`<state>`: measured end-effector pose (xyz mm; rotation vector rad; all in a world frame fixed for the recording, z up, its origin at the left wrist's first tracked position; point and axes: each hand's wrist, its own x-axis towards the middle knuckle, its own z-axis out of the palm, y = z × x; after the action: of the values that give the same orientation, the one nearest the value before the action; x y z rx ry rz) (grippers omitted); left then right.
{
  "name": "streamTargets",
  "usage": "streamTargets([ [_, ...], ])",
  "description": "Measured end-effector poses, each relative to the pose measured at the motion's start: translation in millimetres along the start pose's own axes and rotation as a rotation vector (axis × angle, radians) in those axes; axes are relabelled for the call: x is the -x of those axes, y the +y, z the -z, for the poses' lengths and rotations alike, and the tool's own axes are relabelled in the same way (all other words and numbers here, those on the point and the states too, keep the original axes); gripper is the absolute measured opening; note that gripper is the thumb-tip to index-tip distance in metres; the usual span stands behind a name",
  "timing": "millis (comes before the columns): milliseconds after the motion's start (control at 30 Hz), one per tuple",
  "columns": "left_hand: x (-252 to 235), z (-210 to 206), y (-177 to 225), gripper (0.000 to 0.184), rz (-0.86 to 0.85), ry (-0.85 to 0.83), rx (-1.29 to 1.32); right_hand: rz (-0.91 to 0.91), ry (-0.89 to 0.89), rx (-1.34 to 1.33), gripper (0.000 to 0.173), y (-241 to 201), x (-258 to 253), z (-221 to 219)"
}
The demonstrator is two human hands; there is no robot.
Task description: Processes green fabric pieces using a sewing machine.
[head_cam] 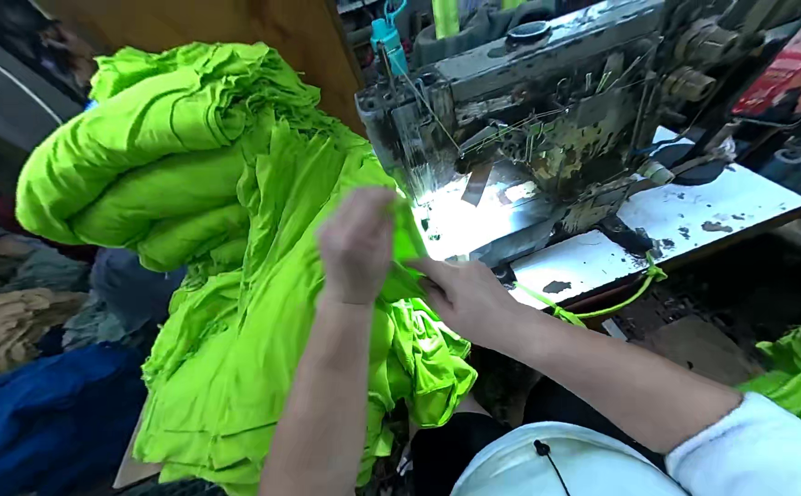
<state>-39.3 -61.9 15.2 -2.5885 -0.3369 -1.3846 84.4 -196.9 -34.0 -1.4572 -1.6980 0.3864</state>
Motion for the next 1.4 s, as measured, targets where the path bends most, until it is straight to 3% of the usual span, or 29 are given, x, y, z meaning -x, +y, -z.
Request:
streamTargets([
  [67,21,-31,-3,0.009,0.107,-0.355,0.009,-0.281,-0.17,-0.218,0.031,34,15,-8],
  [133,19,-38,4,0.012,0.389,-0.727,-0.043,-0.429,-0.193,-0.53,0.028,48,32,-12],
  [267,-13,-50,-4,0.02,0.703,-0.908,-0.05,-0.535,-0.14,-0.866,0.018,53,25,5],
  [333,-24,-61,-15,0.02,0.778,-0.855,0.004,-0.515,-0.096,-0.877,0.016,57,10,13],
  [400,-21,-71,-25,0.019,0.744,-0.67,0.183,-0.498,-0.05,-0.856,0.015,63,-1,13],
  [433,-16,-77,-32,0.019,0.71,-0.602,0.257,-0.484,-0.036,-0.839,0.015,65,-2,12],
  [500,5,-101,-58,0.019,0.468,-0.488,0.195,-0.447,-0.017,-0.808,0.016,67,2,4],
  [567,17,-113,-74,0.021,0.345,-0.487,0.098,-0.436,0.005,-0.784,0.017,64,10,-2],
  [600,16,-113,-74,0.023,0.367,-0.524,0.05,-0.44,0.016,-0.784,0.018,63,12,-3],
  [633,13,-111,-70,0.024,0.426,-0.57,0.013,-0.445,0.026,-0.789,0.018,61,14,-3],
  [700,-9,-100,-57,0.028,0.637,-0.869,-0.023,-0.446,0.041,-0.792,0.017,60,14,-4],
  [767,29,-118,-73,0.022,0.467,-0.674,-0.088,-0.419,0.066,-0.773,0.017,63,10,-9],
  [833,38,-120,-78,0.019,0.401,-0.596,-0.055,-0.421,0.081,-0.755,0.018,65,3,-12],
  [933,-19,-81,-42,0.022,0.702,-0.685,0.103,-0.465,0.099,-0.734,0.019,62,-8,-11],
  [1067,-26,-35,6,0.014,0.501,-0.635,-0.156,-0.474,0.131,-0.729,0.02,60,-14,-14],
  [1100,-23,-26,23,0.014,0.502,-0.632,-0.157,-0.458,0.137,-0.735,0.02,61,-14,-15],
  [1167,-11,-23,53,0.013,0.658,-0.627,-0.111,-0.434,0.134,-0.726,0.019,64,-14,-15],
  [1267,19,-44,40,0.031,0.79,-0.491,-0.053,-0.439,0.13,-0.719,0.019,65,-13,-16],
  [1400,5,-47,21,0.037,0.989,-0.555,0.188,-0.438,0.134,-0.762,0.019,66,-14,-18],
])
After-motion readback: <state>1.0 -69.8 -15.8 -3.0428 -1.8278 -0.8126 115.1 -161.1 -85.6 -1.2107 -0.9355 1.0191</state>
